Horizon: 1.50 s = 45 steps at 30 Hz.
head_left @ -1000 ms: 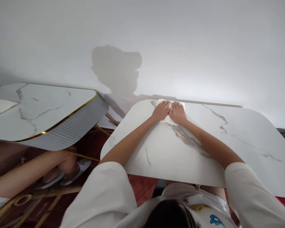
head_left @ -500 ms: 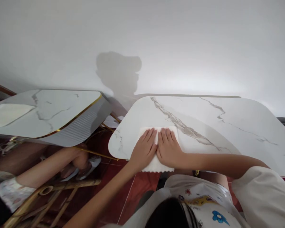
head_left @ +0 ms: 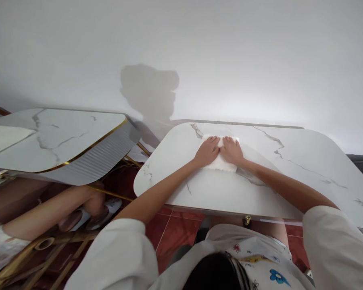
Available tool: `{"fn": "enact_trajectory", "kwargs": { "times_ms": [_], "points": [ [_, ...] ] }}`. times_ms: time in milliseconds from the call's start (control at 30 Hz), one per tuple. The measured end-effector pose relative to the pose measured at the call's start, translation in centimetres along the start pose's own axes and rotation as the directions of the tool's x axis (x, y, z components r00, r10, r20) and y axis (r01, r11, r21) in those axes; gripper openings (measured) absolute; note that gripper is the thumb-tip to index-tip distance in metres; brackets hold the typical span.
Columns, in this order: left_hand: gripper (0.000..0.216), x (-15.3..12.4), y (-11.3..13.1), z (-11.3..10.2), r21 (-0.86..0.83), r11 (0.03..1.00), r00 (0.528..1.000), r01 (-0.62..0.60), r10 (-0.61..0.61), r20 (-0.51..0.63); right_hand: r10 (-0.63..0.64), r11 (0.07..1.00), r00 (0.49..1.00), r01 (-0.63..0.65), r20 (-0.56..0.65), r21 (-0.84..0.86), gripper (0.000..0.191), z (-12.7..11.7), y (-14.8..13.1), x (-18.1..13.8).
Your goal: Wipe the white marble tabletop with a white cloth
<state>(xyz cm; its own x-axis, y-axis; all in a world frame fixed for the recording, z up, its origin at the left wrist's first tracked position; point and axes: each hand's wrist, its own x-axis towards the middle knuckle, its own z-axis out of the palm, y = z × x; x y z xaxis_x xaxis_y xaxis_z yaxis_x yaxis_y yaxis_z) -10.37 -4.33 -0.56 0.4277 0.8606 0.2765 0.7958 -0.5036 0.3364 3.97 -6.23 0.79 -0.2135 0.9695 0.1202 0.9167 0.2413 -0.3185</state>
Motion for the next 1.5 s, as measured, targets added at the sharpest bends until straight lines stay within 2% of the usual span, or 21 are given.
{"fn": "enact_trajectory", "kwargs": {
  "times_ms": [100, 200, 367, 500, 700, 867, 1000, 1233, 1400, 1500],
  "points": [
    [0.050, 4.8, -0.9, 1.3, 0.005, 1.000, 0.999, 0.006, -0.006, -0.044, -0.011, 1.000, 0.995, 0.012, -0.095, 0.011, 0.047, 0.2, 2.7, 4.7],
    [0.048, 8.8, -1.8, 2.4, 0.011, 1.000, 0.997, 0.022, -0.022, -0.080, -0.065, 0.998, 0.991, 0.066, -0.114, 0.001, 0.046, 0.2, 5.4, 8.6],
    [0.042, 13.5, -2.8, 3.3, 0.033, 0.998, 0.994, 0.057, -0.054, -0.090, -0.064, 0.998, 0.986, 0.064, -0.156, -0.006, 0.042, 0.2, 7.9, 12.8],
    [0.037, 14.9, -3.2, 3.5, 0.042, 0.998, 0.995, 0.046, -0.042, -0.089, 0.001, 1.000, 0.985, -0.004, -0.171, -0.015, 0.040, 0.3, 8.2, 13.9],
    [0.041, 14.2, -3.0, 3.6, 0.082, 0.997, 0.998, -0.004, 0.010, -0.068, -0.034, 0.997, 0.986, 0.024, -0.165, -0.067, 0.042, 0.4, 7.8, 12.9],
    [0.046, 11.9, -2.5, 3.7, 0.137, 0.986, 0.992, -0.096, 0.107, -0.073, -0.034, 0.996, 0.988, 0.021, -0.152, -0.088, 0.047, 0.3, 6.8, 9.8],
    [0.050, 8.3, -1.5, 3.2, 0.170, 0.978, 0.989, -0.124, 0.136, -0.065, -0.029, 0.998, 0.995, 0.023, -0.092, -0.062, 0.050, -0.1, 5.3, 6.1],
    [0.053, -1.3, 1.6, 1.0, 0.157, 0.982, 0.994, -0.108, 0.109, 0.005, -0.066, 0.996, 0.997, 0.064, -0.028, -0.055, 0.054, 0.4, 1.4, -2.9],
    [0.062, -8.2, 4.3, -0.9, 0.159, 0.986, 0.996, -0.056, 0.045, 0.077, -0.103, 0.994, 0.994, 0.102, -0.022, -0.044, 0.056, 0.3, -1.7, -10.1],
    [0.065, -11.9, 6.1, -1.4, 0.160, 0.986, 0.994, -0.050, 0.034, 0.104, -0.144, 0.988, 0.989, 0.142, -0.030, -0.056, 0.056, 0.0, -2.6, -14.1]
  ]
}}
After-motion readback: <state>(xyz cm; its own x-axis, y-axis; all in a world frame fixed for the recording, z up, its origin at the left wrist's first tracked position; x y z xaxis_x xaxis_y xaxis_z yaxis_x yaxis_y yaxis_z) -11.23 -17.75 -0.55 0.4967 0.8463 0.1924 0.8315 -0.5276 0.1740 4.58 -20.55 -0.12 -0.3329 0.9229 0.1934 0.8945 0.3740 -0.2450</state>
